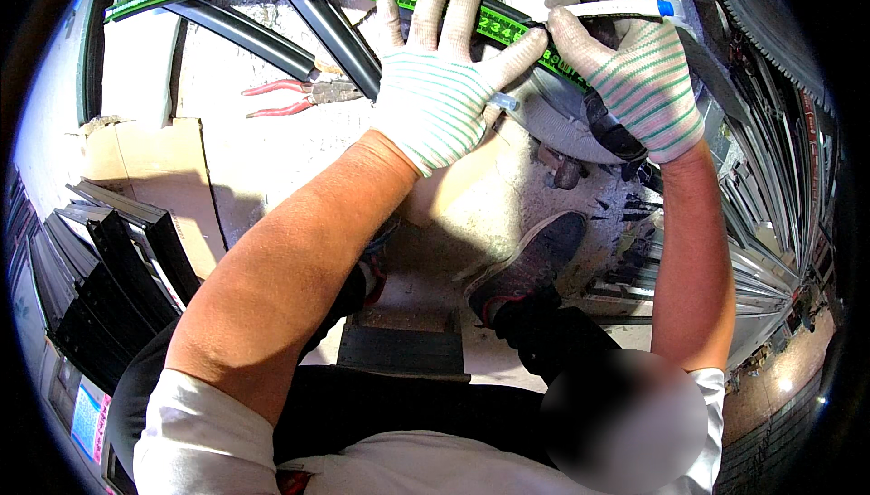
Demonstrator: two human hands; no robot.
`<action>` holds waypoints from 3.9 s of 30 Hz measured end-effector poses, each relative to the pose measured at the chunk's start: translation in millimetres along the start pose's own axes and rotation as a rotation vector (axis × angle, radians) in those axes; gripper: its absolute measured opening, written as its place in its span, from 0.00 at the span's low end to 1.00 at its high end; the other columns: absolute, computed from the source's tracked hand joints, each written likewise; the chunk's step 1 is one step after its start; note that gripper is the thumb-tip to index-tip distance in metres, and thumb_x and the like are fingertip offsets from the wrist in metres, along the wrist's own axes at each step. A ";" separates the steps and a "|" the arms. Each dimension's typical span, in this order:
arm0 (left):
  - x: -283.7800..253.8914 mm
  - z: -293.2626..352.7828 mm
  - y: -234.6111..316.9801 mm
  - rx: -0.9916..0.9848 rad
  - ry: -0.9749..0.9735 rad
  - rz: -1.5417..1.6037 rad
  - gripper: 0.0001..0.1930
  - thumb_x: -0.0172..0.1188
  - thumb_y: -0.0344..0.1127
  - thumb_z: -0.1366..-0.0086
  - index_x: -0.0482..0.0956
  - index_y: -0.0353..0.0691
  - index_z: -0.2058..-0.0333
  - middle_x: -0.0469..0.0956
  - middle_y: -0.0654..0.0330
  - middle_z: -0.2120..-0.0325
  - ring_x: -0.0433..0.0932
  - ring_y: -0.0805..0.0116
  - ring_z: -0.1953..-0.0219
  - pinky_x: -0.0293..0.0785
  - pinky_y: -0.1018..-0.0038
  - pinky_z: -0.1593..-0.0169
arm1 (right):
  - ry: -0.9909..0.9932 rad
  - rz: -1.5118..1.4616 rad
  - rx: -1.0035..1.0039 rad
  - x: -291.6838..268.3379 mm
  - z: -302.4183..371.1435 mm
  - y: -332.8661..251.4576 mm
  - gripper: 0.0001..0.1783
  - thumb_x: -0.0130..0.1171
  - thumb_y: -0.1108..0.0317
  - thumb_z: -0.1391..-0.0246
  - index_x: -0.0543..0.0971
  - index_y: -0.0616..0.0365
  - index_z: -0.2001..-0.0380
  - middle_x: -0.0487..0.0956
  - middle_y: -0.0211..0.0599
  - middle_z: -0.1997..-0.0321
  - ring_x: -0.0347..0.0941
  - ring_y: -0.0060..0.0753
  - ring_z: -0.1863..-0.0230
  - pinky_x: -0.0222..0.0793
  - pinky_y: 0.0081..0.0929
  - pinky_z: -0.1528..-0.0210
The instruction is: The person measures a curved metal frame with a tape measure, marks it with a marker, and cuts it using a miter saw. The person then places the cut frame onto a window frame and repeats the process with another frame.
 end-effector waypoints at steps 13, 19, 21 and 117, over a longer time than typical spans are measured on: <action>-4.3 -0.2 1.5 0.038 0.079 -0.012 0.32 0.67 0.51 0.45 0.74 0.76 0.39 0.62 0.40 0.35 0.57 0.36 0.31 0.50 0.21 0.38 | -0.014 0.001 -0.004 1.2 -1.3 -7.2 0.09 0.64 0.66 0.35 0.81 0.56 0.54 0.84 0.26 0.60 0.80 0.15 0.57 0.78 0.18 0.55; -5.1 0.4 2.2 0.044 0.084 0.002 0.30 0.66 0.50 0.44 0.74 0.76 0.40 0.62 0.40 0.36 0.57 0.36 0.32 0.50 0.21 0.39 | -0.018 -0.020 -0.024 1.6 -1.8 -10.0 0.09 0.64 0.66 0.35 0.81 0.56 0.55 0.83 0.26 0.60 0.79 0.14 0.57 0.77 0.18 0.55; -5.1 0.3 2.1 0.042 0.084 -0.003 0.30 0.66 0.50 0.44 0.74 0.76 0.40 0.62 0.40 0.36 0.57 0.37 0.32 0.51 0.21 0.39 | -0.022 -0.030 -0.001 1.8 -1.7 -6.9 0.09 0.64 0.66 0.35 0.81 0.56 0.55 0.83 0.26 0.60 0.79 0.14 0.57 0.77 0.18 0.55; -5.9 2.2 -0.5 0.054 0.031 0.086 0.42 0.72 0.49 0.53 0.70 0.76 0.35 0.58 0.37 0.33 0.53 0.33 0.30 0.45 0.20 0.36 | 0.425 -0.272 0.413 43.7 101.0 -8.6 0.07 0.66 0.69 0.38 0.81 0.58 0.60 0.83 0.31 0.67 0.79 0.20 0.66 0.76 0.23 0.62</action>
Point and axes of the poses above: each hand's wrist, its own z-axis away from the middle knuckle, its own x-axis out of the palm, y = z × x, the point moved 9 cm from there along -z, towards the middle knuckle
